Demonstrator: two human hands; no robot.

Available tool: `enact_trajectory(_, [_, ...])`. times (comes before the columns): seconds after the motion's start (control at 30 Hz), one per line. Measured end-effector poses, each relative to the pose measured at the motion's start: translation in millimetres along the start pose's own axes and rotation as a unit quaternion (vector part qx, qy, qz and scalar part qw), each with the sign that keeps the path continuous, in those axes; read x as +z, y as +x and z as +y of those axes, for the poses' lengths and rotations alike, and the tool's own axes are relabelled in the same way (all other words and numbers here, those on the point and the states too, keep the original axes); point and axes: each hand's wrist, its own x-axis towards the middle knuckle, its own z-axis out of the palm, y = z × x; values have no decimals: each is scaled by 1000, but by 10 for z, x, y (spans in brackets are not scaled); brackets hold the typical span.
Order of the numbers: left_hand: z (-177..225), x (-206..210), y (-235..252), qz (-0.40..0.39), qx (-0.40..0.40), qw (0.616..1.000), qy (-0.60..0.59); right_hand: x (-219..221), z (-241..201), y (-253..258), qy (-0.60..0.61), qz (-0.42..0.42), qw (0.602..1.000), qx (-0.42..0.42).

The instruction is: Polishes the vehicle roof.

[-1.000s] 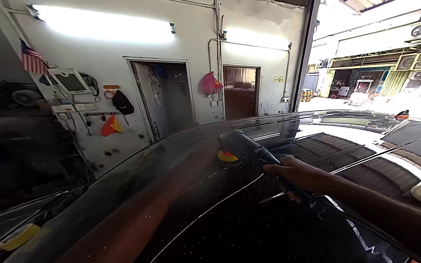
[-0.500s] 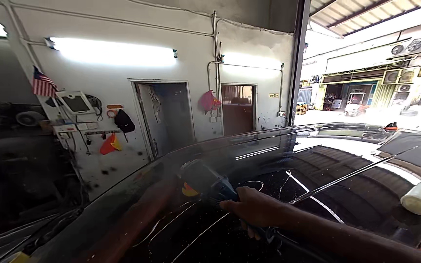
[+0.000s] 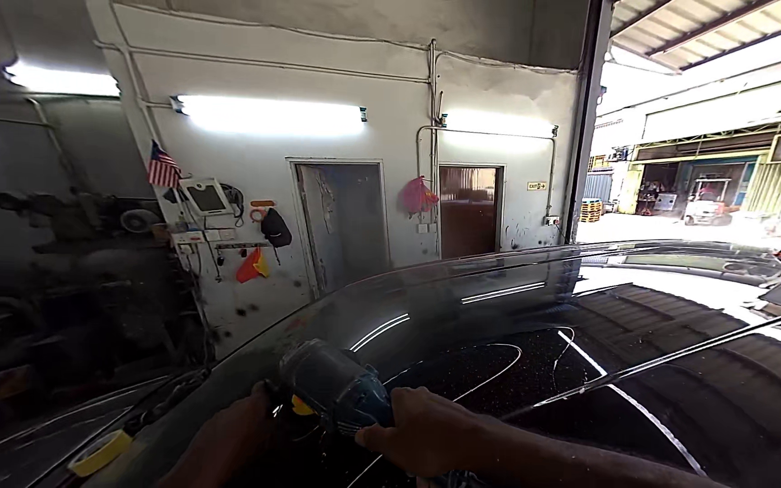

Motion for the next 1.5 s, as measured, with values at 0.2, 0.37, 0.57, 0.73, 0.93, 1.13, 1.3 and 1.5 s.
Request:
enact_trajectory(0.2, [-275,97,-128,-5,-34,999,-14,96,-102,184,-31,-18,999,-27])
enact_trajectory(0.37, [-41,6,12,3,-40,999,7,-57,-3,247,-27,-9,999,-14])
enact_trajectory(0.57, [741,-275,365,10,39,999,29,-443,386,114,37,44,998,20])
enact_trajectory(0.73, [1492,-478,453,23,122,990,59,-861,866,-269,110,104,986,68])
enact_trajectory(0.93, [1428,-470,130,176,217,960,20,-1391,1660,-744,188,206,955,98])
enact_trajectory(1.13, [478,-356,-114,186,204,960,-44,-1858,2239,-1177,239,282,915,160])
enact_trajectory(1.3, [-190,-292,-199,149,183,969,-70,-1986,2446,-1237,264,316,893,184])
enact_trajectory(1.5, [-218,-311,-211,177,180,965,-67,-1957,2352,-1110,254,310,897,187])
